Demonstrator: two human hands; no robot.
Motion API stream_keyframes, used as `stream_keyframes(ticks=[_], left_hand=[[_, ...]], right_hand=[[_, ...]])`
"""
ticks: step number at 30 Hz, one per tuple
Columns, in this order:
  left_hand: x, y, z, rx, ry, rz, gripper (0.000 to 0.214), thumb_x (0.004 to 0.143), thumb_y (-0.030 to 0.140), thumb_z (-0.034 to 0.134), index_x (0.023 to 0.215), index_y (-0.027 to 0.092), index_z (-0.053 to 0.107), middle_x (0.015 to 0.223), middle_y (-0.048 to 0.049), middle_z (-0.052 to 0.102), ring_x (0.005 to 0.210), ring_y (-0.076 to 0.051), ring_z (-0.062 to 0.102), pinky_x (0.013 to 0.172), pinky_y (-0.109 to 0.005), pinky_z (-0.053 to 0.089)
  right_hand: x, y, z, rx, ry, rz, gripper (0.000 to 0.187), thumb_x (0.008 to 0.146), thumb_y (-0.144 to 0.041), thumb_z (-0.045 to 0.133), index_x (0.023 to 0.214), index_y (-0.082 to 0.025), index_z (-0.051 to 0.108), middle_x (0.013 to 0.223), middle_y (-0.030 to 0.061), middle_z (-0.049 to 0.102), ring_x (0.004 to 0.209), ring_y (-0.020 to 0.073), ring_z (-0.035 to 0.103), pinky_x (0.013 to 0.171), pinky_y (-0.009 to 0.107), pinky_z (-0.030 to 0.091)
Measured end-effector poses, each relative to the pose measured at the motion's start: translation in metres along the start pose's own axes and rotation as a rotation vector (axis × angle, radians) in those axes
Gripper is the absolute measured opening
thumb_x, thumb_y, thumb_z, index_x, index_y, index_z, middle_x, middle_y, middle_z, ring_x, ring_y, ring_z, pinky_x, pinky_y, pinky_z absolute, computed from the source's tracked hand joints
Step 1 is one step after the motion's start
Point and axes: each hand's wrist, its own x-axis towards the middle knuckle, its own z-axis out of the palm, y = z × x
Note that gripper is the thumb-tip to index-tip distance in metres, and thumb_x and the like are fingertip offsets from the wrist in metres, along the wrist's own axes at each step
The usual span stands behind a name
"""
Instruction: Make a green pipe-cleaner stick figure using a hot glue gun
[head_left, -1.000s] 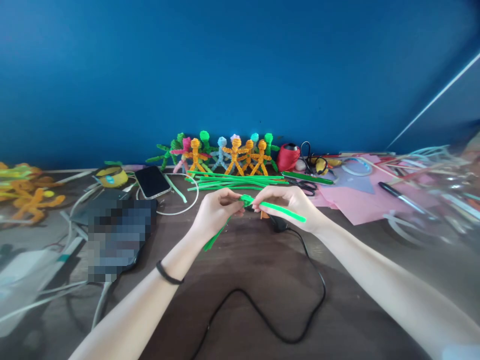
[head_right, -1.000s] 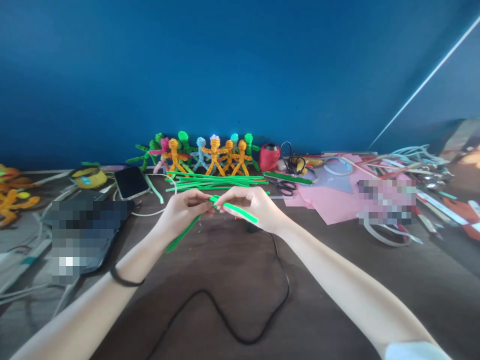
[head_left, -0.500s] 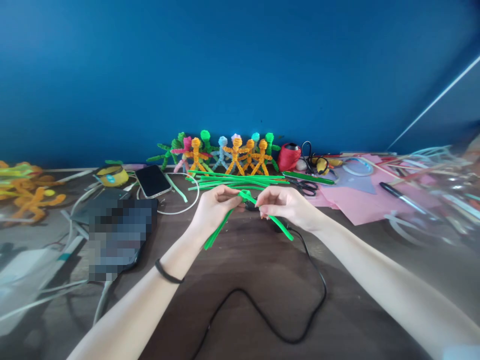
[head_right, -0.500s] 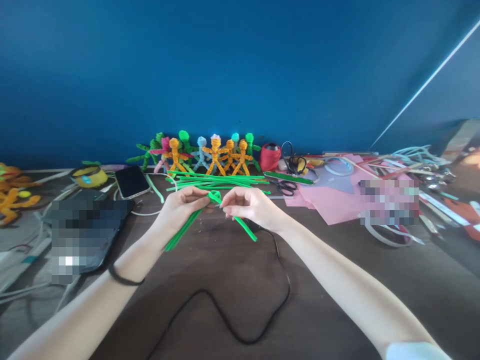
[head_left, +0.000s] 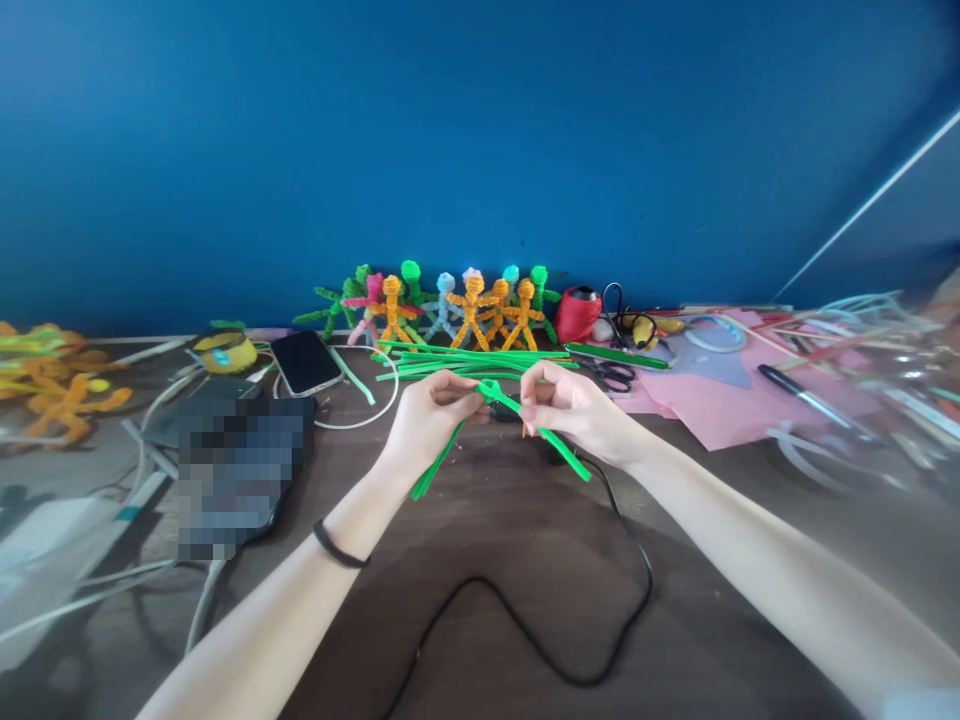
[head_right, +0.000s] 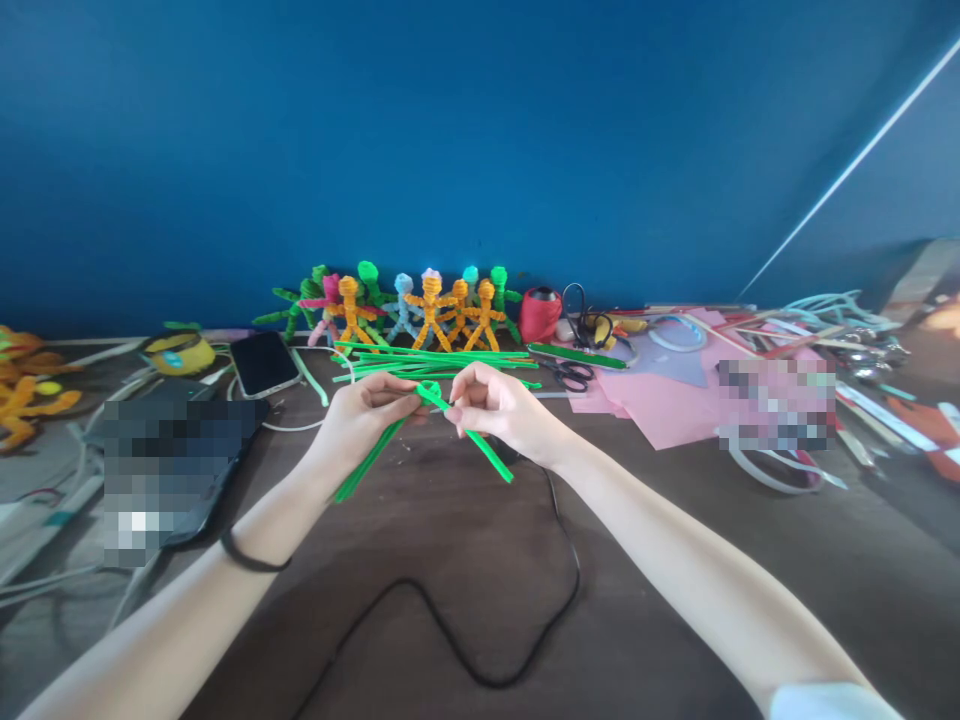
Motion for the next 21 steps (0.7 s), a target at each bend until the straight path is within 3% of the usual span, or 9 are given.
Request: stream_keyframes(ticks=[5,9,21], left_hand=[[-0.001,-0.007,-0.003,0.236,0.006,0.133,0.013,0.066,0.024,0.067,0.073,0.017,0.059,0.060,-0.0015,0.068,0.060,-0.016,0.065,0.061,-0.026,0.048],[-0.004,-0.010,-0.004,0.398,0.021,0.223,0.011,0.069,0.027,0.064,0.076,0.019,0.061,0.062,-0.0005,0.068,0.060,-0.016,0.064,0.058,-0.025,0.043],[-0.002,-0.010,-0.002,0.264,0.062,0.160,0.015,0.065,0.028,0.068,0.074,0.019,0.059,0.063,-0.0012,0.069,0.064,-0.019,0.067,0.059,-0.025,0.046]], right_hand=[[0.000,0.000,0.002,-0.001,0.121,-0.083,0.025,0.075,-0.032,0.066,0.077,-0.019,0.045,0.060,-0.0052,0.050,0.056,0.0085,0.049,0.054,0.024,0.038],[-0.001,-0.004,0.006,-0.032,0.127,-0.072,0.022,0.076,-0.030,0.064,0.077,-0.019,0.044,0.060,-0.0051,0.049,0.056,0.0088,0.049,0.054,0.024,0.039],[-0.001,0.002,0.009,-0.118,0.108,-0.003,0.018,0.072,-0.021,0.062,0.075,-0.018,0.045,0.060,-0.0065,0.045,0.055,0.0082,0.049,0.054,0.024,0.036]])
